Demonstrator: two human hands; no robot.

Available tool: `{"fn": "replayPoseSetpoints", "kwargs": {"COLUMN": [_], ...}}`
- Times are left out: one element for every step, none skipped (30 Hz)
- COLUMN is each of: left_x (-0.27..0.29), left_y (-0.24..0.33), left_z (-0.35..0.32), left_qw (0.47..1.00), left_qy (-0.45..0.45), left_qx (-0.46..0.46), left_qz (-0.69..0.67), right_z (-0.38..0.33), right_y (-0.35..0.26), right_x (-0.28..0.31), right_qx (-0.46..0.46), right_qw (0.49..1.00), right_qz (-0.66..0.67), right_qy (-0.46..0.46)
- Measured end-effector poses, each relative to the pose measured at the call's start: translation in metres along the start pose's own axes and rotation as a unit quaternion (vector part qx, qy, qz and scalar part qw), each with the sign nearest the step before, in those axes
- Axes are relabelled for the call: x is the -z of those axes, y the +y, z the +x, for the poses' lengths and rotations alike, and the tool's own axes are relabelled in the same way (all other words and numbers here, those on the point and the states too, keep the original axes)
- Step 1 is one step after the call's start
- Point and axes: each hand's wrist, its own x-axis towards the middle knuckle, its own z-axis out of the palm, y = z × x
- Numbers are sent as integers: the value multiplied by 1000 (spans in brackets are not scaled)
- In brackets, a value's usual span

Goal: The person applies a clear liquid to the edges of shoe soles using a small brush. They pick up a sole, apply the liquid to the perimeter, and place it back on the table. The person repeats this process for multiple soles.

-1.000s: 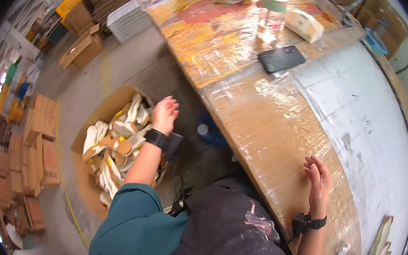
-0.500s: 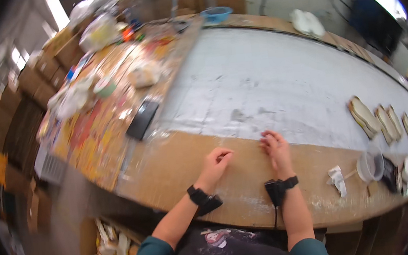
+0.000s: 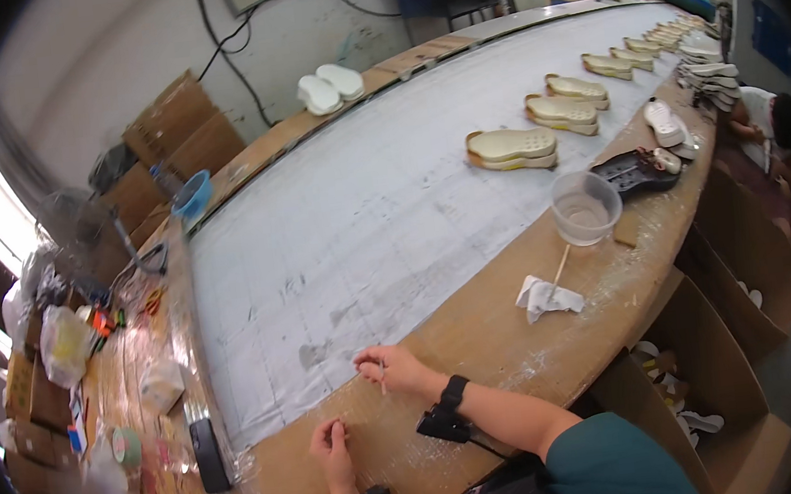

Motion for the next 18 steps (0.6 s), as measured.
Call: {"fn": "replayPoseSetpoints", "kwargs": {"left_x": [1,2,2,1,0,1,0,1,1,1,-1,-2,-4,-4,-4,-4,-3,-3], "left_y": [0,1,2,1,1,0,-2,-3,-4,-3,5,17,22,18,11,6,5,5], "left_z": [0,0,0,-1,-1,0,0,0,-1,-1,-3,-6,-8,-7,-5,-4,-4,-3], "left_qw": [1000,1000,1000,1000,1000,1000,999,999,999,998,998,997,996,997,998,999,998,998], "left_qy": [-1,-4,-7,-11,-17,-19,-20,-17,-14,-11,-23,-32,-39,-33,-26,-19,-24,-30], "left_qx": [-2,-5,-8,-7,-9,-11,-18,-13,-8,-3,18,40,63,42,21,1,-4,-9], "left_qz": [-2,-4,-5,-11,-16,-18,-19,-32,-46,-59,-57,-55,-53,-52,-51,-50,-53,-56], "right_z": [1,1,1,1,0,1,1,1,0,0,-1,-3,-4,-5,-6,-6,-6,-6], "right_y": [-4,-8,-9,-10,-12,-13,-14,-15,-16,-18,-20,-21,-22,-23,-24,-24,-26,-24], "right_x": [-2,-2,-2,0,2,2,2,1,0,-2,-1,0,0,-2,-2,-3,-3,-3], "right_qx": [-16,-30,-36,-42,-45,-50,-55,-63,-55,-48,-43,-38,-33,-28,-29,-31,-30,-24], "right_qw": [1000,999,999,999,999,998,998,998,998,999,999,999,999,999,999,999,998,998], "right_qz": [-7,-14,-6,4,14,15,16,17,13,8,3,1,-1,-1,-8,-14,-21,-33], "right_qy": [-1,0,7,14,23,24,26,26,23,21,19,27,34,36,38,39,42,42]}}
